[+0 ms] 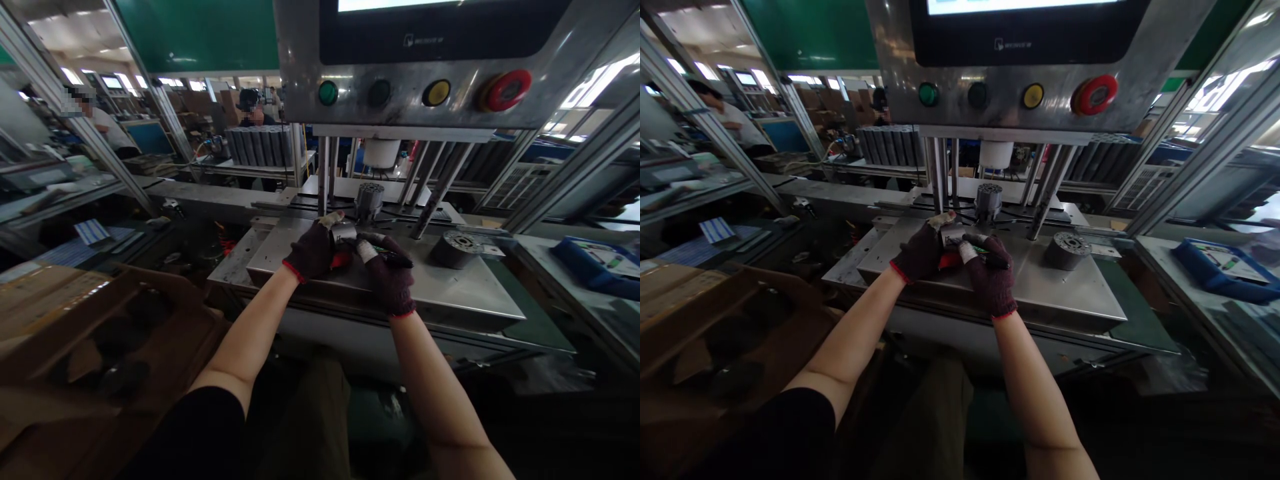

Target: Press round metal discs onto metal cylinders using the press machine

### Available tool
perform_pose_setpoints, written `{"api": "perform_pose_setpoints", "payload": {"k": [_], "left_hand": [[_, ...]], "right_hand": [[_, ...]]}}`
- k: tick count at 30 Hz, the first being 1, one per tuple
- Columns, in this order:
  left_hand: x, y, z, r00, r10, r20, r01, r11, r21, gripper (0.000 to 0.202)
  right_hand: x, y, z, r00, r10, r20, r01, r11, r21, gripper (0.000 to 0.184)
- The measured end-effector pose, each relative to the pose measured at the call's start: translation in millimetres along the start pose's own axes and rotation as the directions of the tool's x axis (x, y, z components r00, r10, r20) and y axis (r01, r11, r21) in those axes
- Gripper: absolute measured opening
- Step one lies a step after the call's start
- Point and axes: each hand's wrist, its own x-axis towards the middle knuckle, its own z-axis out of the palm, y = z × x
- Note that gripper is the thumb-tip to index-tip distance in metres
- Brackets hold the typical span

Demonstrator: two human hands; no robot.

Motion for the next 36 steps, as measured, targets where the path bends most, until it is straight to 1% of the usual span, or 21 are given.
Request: {"api": "perform_pose_setpoints", "payload": {"k": [3,5,7,10,15,19,21,23,25,27,29,31,33,34,36], "left_hand": [[-0.5,-1.8,0.6,1.0,0.022,0.009,-0.022,1.0,0.003,0.09],[-0.4,-1.9,0.9,1.0,0.029,-0.005,-0.029,1.0,-0.005,0.09],[0.0,-1.2,1.2,1.0,0.019,-0.021,-0.019,1.0,-0.012,0.088],[0.6,0.3,1.7,1.0,0.006,-0.011,-0.006,1.0,-0.015,0.086],[0.3,1.4,3.2,0.999,-0.04,-0.028,0.038,0.998,-0.057,0.085],[1.0,3.1,3.1,0.997,-0.07,-0.038,0.067,0.995,-0.079,0.081],[1.6,5.3,2.6,0.996,-0.083,-0.029,0.081,0.995,-0.052,0.079],[1.6,8.6,2.1,0.996,-0.089,-0.023,0.089,0.996,-0.008,0.082],[0.9,13.7,1.2,0.996,-0.077,-0.037,0.079,0.995,0.064,0.088],[-0.6,20.2,-2.6,0.995,-0.066,-0.079,0.078,0.985,0.155,0.09],[-2.7,26.8,-11.4,0.989,-0.074,-0.13,0.105,0.964,0.244,0.087],[-4.5,31.9,-25.6,0.985,-0.104,-0.139,0.145,0.933,0.329,0.082],[-5.1,34.4,-42.1,0.983,-0.155,-0.095,0.181,0.886,0.426,0.079],[-4.7,35.1,-49.8,0.98,-0.187,-0.071,0.198,0.857,0.475,0.079],[-2.4,35.8,-61.4,0.971,-0.237,-0.036,0.218,0.81,0.545,0.077]], "right_hand": [[0.3,-0.4,0.8,0.999,0.023,-0.03,-0.022,1.0,0.008,0.032],[0.2,-1.0,1.2,0.999,0.035,-0.027,-0.035,0.999,0.007,0.032],[-0.1,-1.5,1.2,0.999,0.037,-0.026,-0.037,0.999,-0.003,0.032],[-0.4,-1.4,0.3,0.998,0.037,-0.055,-0.038,0.999,-0.024,0.036],[0.0,0.6,-0.4,0.994,0.088,-0.069,-0.088,0.996,-0.002,0.04],[-0.4,0.5,-0.3,0.982,0.139,-0.124,-0.134,0.99,0.047,0.041],[-1.0,0.2,-0.5,0.969,0.18,-0.17,-0.171,0.983,0.065,0.044],[-1.1,0.0,-0.4,0.955,0.195,-0.225,-0.181,0.98,0.08,0.047],[-0.2,1.0,0.0,0.955,0.16,-0.248,-0.147,0.987,0.072,0.049],[1.3,4.9,-0.4,0.969,0.084,-0.234,-0.073,0.996,0.053,0.047],[2.7,12.8,-3.7,0.975,-0.013,-0.221,0.021,0.999,0.033,0.045],[4.5,22.9,-11.0,0.973,-0.122,-0.194,0.12,0.993,-0.021,0.044],[9.2,30.0,-19.9,0.965,-0.232,-0.122,0.212,0.964,-0.158,0.043],[13.9,30.6,-23.4,0.957,-0.28,-0.069,0.254,0.931,-0.261,0.042],[30.1,22.8,-25.6,0.936,-0.348,0.048,0.326,0.811,-0.486,0.041]]}}
